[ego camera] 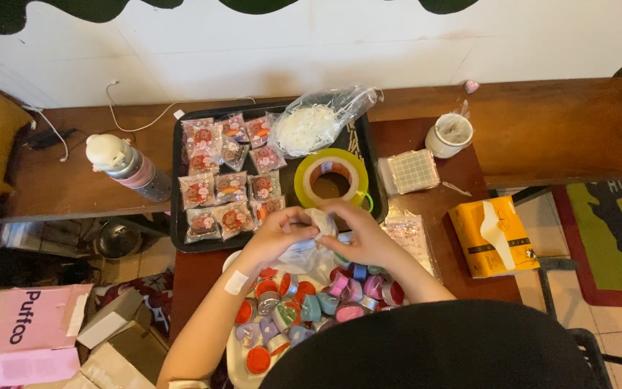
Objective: The person is seen putting different colored candies in a small wrapper and then putting them in a small cup.
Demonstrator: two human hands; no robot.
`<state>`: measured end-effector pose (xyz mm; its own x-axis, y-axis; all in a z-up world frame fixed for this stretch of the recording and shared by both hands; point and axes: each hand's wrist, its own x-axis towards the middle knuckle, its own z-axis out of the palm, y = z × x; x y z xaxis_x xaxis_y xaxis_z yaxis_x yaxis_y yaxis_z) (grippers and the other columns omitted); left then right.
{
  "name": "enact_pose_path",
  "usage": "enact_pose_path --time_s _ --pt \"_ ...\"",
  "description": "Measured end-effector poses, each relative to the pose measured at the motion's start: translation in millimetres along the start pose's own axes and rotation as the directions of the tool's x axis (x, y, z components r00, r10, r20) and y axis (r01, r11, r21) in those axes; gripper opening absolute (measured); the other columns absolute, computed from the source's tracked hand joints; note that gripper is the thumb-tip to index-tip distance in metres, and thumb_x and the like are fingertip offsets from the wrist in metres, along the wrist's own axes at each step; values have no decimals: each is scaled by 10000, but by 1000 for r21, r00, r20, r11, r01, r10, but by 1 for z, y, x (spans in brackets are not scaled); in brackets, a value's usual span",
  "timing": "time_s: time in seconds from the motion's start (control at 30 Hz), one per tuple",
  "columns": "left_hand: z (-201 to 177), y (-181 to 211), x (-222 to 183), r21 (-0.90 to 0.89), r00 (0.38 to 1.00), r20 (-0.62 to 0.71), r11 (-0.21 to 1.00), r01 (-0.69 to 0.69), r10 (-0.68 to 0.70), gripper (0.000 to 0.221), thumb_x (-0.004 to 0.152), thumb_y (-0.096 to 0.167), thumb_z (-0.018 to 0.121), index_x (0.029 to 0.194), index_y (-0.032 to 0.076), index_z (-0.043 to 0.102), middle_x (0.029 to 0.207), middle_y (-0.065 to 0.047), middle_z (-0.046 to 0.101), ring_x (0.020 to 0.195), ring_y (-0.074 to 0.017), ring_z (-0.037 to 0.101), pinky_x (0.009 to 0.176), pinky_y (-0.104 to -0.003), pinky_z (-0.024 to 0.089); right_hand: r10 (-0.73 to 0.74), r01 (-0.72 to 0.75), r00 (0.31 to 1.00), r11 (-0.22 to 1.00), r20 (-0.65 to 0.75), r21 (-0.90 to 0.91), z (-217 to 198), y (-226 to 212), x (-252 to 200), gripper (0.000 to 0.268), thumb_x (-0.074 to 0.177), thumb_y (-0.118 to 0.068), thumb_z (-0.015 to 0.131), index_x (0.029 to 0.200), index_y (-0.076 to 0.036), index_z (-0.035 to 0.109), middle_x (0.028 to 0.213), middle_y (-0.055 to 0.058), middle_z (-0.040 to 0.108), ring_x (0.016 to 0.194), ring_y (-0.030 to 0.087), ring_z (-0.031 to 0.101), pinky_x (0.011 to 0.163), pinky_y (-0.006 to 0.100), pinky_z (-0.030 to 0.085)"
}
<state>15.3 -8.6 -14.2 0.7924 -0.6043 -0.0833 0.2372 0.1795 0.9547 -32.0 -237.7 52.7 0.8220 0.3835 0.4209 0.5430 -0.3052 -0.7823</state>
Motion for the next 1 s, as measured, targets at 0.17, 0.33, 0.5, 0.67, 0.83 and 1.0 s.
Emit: enact_pose_path --time_s 0.17,0.33,0.5,0.67,0.83,1.0 --pt "1 -2 2 -79 998 -25 995 -64 62 206 919 7 724 1081 10 596 1091 -65 679 1019 -141 687 918 -296 560 32 -35 998 998 -59 -55 3 11 -3 302 841 -145 828 1086 -17 704 1130 136 754 1003 255 756 873 345 579" --pt "-3 -8 6 -104 985 -113 984 -144 132 250 932 -21 730 1114 5 562 1132 -79 668 1074 -139 670 949 -295 541 295 -288 922 955 -252 66 22 47 -14 190 865 -34 772 1054 -22 783 996 91 819 825 158 783 731 275 618" --pt "7 0 7 134 950 -200 967 -217 240 315 902 10 761 1156 13 576 1090 -114 729 1046 -155 707 923 -290 556 339 -311 922 936 -185 165 16 35 -4 183 893 -19 753 1075 -7 747 986 88 793 832 130 762 732 260 630" --pt "19 31 -2 488 870 -213 820 -299 444 395 853 55 818 1171 14 589 1060 -109 740 1019 -170 739 908 -303 557 198 -235 922 969 -333 -73 3 20 5 264 912 -51 703 1175 -27 694 1120 131 748 996 234 739 872 359 607" --pt "26 44 -7 653 828 -196 700 -290 526 434 830 101 851 1188 33 615 1064 -96 718 1018 -175 748 902 -317 555 -52 -110 972 762 -230 -638 -8 16 13 239 914 -112 724 1150 -80 707 1241 109 726 1290 377 558 1083 573 363" --pt "25 48 -6 723 833 -153 635 -272 532 447 821 139 861 1202 68 637 1056 -79 711 1009 -177 751 890 -327 545 -76 -76 952 880 -296 -469 -21 10 16 272 948 -53 673 1219 -68 669 1266 119 694 1322 343 561 1133 488 396"
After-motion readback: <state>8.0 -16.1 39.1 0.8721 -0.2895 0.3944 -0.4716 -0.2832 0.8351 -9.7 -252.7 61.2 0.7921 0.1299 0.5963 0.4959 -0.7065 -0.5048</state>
